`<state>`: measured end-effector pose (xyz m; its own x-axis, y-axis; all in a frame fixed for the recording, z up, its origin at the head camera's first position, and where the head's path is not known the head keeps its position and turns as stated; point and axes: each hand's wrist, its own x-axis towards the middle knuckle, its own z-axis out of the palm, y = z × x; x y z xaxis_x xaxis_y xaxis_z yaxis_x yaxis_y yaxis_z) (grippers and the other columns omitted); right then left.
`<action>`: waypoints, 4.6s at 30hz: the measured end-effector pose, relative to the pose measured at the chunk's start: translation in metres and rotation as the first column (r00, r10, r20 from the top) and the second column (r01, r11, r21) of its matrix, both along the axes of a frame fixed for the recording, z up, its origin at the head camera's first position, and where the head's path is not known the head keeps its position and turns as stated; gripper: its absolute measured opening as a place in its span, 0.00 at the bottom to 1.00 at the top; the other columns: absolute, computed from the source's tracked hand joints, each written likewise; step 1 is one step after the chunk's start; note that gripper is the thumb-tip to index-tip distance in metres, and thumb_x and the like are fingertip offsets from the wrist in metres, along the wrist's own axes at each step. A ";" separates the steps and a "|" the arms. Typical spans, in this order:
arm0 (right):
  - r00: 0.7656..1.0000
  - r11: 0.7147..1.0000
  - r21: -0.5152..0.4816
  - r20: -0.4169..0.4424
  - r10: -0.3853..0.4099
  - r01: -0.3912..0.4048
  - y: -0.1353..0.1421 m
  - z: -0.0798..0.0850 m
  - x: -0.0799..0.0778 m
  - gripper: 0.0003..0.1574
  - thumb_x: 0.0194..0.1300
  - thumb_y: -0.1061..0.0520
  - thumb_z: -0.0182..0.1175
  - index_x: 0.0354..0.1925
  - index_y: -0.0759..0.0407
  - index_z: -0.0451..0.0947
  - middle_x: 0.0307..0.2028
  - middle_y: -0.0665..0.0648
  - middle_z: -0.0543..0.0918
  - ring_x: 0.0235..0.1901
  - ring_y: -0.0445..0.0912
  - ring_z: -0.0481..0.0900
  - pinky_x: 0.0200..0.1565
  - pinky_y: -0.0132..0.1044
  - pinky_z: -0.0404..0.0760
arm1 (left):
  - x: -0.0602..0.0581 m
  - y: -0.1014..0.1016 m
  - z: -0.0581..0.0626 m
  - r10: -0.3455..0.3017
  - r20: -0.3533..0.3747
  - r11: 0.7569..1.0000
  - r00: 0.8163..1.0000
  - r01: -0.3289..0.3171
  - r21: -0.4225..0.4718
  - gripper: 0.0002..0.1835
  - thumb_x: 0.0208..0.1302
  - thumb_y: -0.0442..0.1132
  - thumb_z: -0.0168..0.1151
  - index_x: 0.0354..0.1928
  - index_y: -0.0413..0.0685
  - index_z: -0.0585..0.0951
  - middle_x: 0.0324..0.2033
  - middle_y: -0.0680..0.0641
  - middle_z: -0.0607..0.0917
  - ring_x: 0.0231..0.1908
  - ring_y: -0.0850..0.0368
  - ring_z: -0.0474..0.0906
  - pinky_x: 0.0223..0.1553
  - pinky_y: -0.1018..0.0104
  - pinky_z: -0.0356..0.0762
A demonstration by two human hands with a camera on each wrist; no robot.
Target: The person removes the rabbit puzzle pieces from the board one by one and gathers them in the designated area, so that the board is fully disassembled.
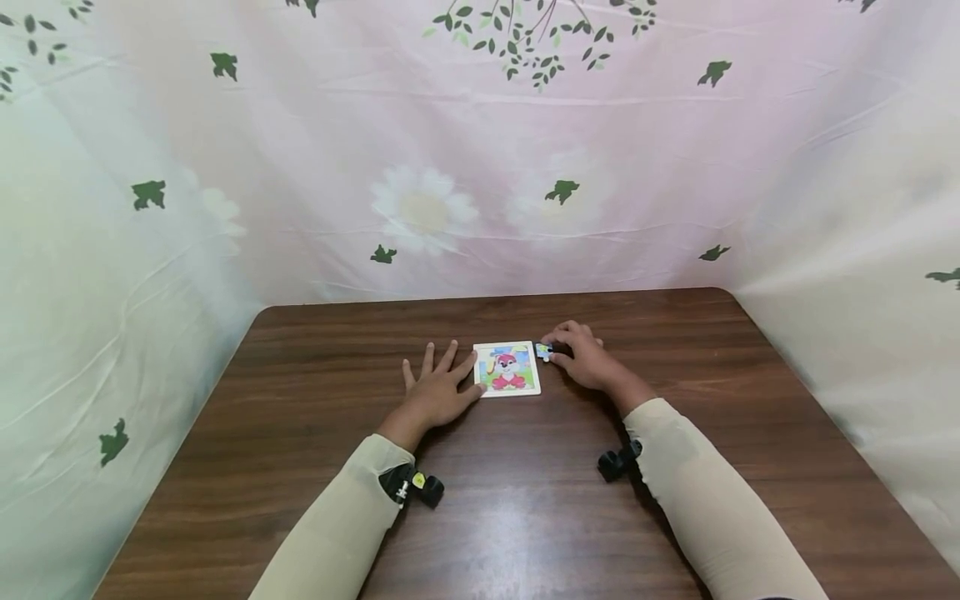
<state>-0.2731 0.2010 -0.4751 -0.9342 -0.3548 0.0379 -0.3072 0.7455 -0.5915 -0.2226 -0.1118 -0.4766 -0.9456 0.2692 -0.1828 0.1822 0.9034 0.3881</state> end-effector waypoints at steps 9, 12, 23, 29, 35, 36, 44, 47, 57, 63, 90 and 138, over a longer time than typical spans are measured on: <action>1.000 1.000 0.015 -0.004 0.011 -0.011 0.002 -0.001 0.000 0.22 0.83 0.57 0.61 0.70 0.56 0.82 0.72 0.67 0.72 0.73 0.67 0.64 0.68 0.72 0.59 | 0.000 0.001 0.000 0.000 0.001 1.000 1.000 0.000 -0.009 0.39 0.82 0.70 0.47 0.88 0.73 0.55 0.91 0.51 0.42 0.89 0.36 0.25 0.79 0.20 0.19; 1.000 1.000 0.006 -0.004 0.010 -0.010 0.003 -0.002 0.000 0.22 0.83 0.57 0.61 0.69 0.56 0.82 0.72 0.68 0.72 0.74 0.68 0.63 0.70 0.76 0.56 | 0.000 0.002 0.000 -0.002 -0.006 1.000 1.000 0.001 -0.017 0.39 0.81 0.71 0.47 0.88 0.73 0.55 0.91 0.51 0.42 0.89 0.36 0.25 0.79 0.20 0.20; 1.000 0.997 -0.079 -0.012 -0.001 0.000 0.000 -0.004 -0.003 0.23 0.80 0.52 0.65 0.68 0.57 0.83 0.70 0.66 0.75 0.73 0.67 0.65 0.68 0.73 0.57 | -0.008 0.001 -0.007 0.001 0.037 1.000 0.999 -0.001 -0.007 0.41 0.80 0.73 0.47 0.88 0.76 0.52 0.90 0.54 0.38 0.88 0.38 0.19 0.78 0.20 0.15; 0.999 0.993 -0.111 -0.005 -0.033 0.033 -0.011 -0.002 -0.005 0.23 0.80 0.50 0.65 0.66 0.56 0.83 0.71 0.67 0.75 0.74 0.68 0.65 0.70 0.79 0.51 | -0.001 0.002 0.001 -0.006 -0.009 1.000 1.000 0.006 -0.016 0.40 0.81 0.72 0.47 0.88 0.75 0.55 0.90 0.52 0.42 0.89 0.37 0.25 0.79 0.19 0.21; 0.998 0.991 -0.127 -0.037 -0.045 0.040 -0.025 -0.003 -0.007 0.23 0.80 0.50 0.65 0.65 0.59 0.84 0.69 0.67 0.75 0.72 0.67 0.65 0.67 0.75 0.53 | 0.001 0.002 0.002 -0.004 -0.011 1.000 1.000 0.004 -0.027 0.39 0.81 0.72 0.47 0.88 0.76 0.55 0.90 0.52 0.43 0.89 0.37 0.26 0.79 0.19 0.22; 0.998 0.991 -0.127 -0.044 -0.044 0.038 -0.027 -0.003 -0.007 0.22 0.80 0.51 0.65 0.65 0.59 0.84 0.69 0.67 0.75 0.71 0.67 0.65 0.66 0.75 0.53 | 0.001 0.002 0.001 -0.004 -0.011 1.000 1.000 0.004 -0.028 0.39 0.81 0.72 0.47 0.88 0.76 0.55 0.90 0.52 0.43 0.89 0.37 0.26 0.79 0.19 0.23; 0.998 0.994 -0.111 -0.066 -0.012 0.005 -0.043 -0.003 -0.009 0.18 0.79 0.51 0.66 0.62 0.54 0.86 0.66 0.63 0.78 0.69 0.64 0.65 0.62 0.67 0.54 | 0.001 0.002 0.002 0.001 -0.014 1.000 1.000 -0.001 -0.030 0.39 0.81 0.72 0.47 0.88 0.75 0.56 0.90 0.51 0.43 0.89 0.37 0.26 0.79 0.19 0.23; 0.998 0.994 -0.105 -0.067 0.008 -0.015 -0.050 -0.002 -0.008 0.17 0.78 0.52 0.67 0.60 0.53 0.87 0.65 0.62 0.79 0.69 0.64 0.64 0.62 0.66 0.54 | 0.001 0.001 0.001 0.001 -0.016 1.000 1.000 -0.002 -0.027 0.39 0.81 0.72 0.46 0.88 0.75 0.56 0.90 0.51 0.44 0.89 0.36 0.27 0.79 0.19 0.23; 0.997 0.997 -0.055 -0.058 0.057 -0.060 -0.072 0.002 -0.006 0.16 0.77 0.53 0.69 0.60 0.49 0.89 0.66 0.61 0.77 0.71 0.64 0.62 0.63 0.66 0.54 | 0.000 0.001 0.001 -0.006 -0.019 0.999 1.000 0.005 -0.035 0.39 0.81 0.73 0.45 0.88 0.75 0.57 0.90 0.51 0.44 0.89 0.36 0.27 0.79 0.18 0.24; 0.995 0.997 -0.012 -0.058 0.081 -0.082 -0.076 0.005 -0.003 0.17 0.80 0.58 0.64 0.61 0.47 0.88 0.69 0.62 0.75 0.72 0.64 0.60 0.62 0.66 0.53 | 0.000 0.001 0.001 -0.003 -0.015 0.999 1.000 0.002 -0.039 0.39 0.81 0.73 0.46 0.87 0.75 0.57 0.90 0.51 0.44 0.89 0.36 0.27 0.79 0.18 0.24; 0.997 0.995 0.064 0.017 0.080 -0.081 -0.081 0.002 -0.006 0.14 0.82 0.59 0.61 0.58 0.41 0.84 0.79 0.61 0.63 0.84 0.69 0.43 0.74 0.75 0.45 | 0.000 0.002 -0.001 0.000 -0.014 0.999 1.000 0.000 -0.041 0.39 0.81 0.73 0.45 0.88 0.75 0.56 0.90 0.52 0.43 0.89 0.36 0.26 0.79 0.19 0.23; 0.986 0.990 -0.015 -0.097 0.138 -0.140 -0.080 0.010 -0.004 0.19 0.74 0.67 0.68 0.61 0.57 0.89 0.53 0.58 0.80 0.49 0.50 0.80 0.51 0.43 0.82 | 0.001 0.002 -0.002 0.003 -0.034 1.000 0.999 -0.004 -0.028 0.39 0.81 0.72 0.47 0.87 0.75 0.57 0.90 0.51 0.44 0.89 0.36 0.27 0.79 0.19 0.23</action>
<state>-0.2770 0.1209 -0.4650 -0.8678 -0.4787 0.1334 -0.4623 0.6791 -0.5701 -0.2212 -0.1096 -0.4783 -0.9524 0.2608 -0.1580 0.1914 0.9146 0.3563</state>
